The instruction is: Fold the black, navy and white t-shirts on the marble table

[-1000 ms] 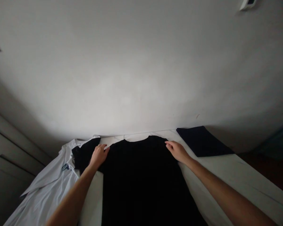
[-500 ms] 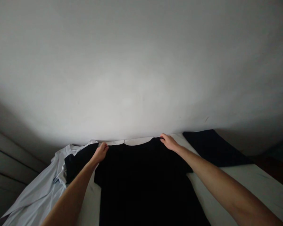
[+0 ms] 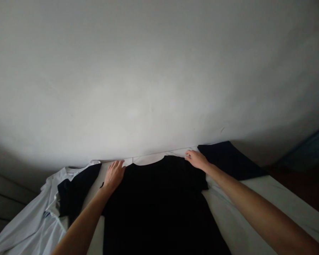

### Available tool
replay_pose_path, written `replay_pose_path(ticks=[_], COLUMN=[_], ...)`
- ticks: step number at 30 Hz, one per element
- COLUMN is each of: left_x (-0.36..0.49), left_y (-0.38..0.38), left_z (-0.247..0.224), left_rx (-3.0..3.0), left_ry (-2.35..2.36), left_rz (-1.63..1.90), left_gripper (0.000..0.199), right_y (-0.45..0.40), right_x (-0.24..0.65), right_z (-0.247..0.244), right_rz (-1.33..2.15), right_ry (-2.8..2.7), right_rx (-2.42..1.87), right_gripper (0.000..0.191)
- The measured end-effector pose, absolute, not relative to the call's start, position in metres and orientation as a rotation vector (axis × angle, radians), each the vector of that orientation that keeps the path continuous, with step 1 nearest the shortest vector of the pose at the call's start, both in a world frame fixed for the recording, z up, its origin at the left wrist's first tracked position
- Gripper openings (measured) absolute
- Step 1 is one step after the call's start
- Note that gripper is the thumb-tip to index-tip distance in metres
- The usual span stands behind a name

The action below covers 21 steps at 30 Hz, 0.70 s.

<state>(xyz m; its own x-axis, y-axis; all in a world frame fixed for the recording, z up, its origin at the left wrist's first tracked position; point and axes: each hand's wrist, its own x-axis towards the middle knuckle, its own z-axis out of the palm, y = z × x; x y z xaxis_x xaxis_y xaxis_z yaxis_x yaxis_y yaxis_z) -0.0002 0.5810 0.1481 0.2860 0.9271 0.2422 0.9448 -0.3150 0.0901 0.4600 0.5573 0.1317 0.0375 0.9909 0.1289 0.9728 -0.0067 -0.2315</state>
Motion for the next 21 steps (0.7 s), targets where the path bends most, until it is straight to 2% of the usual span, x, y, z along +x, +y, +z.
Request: replay_pose_path(ticks=[6,12,17,21], left_x=[0.141,0.244,0.257,0.265], left_y=[0.577,0.586,0.588,0.587], left_z=[0.153,0.123,0.105,0.106], left_rx=[-2.834,-3.046,-3.018,-2.959], left_ry=[-1.410,-1.197,-1.284,-1.308], left_rz=[-0.479,-0.329,-0.154,-0.197], left_gripper=[0.033,0.052,0.063,0.062], right_y=[0.499,0.499,0.485,0.480], right_x=[0.499,0.489,0.503,0.502], right_z=[0.123,0.109,0.092,0.085], right_rz=[0.124,0.330,0.271,0.255], right_ry=[-1.833,-1.631,-1.249,-1.250], right_rx=[-2.363,-2.151,-1.937,-1.934], right_gripper=[0.042,0.019,0.024,0.025])
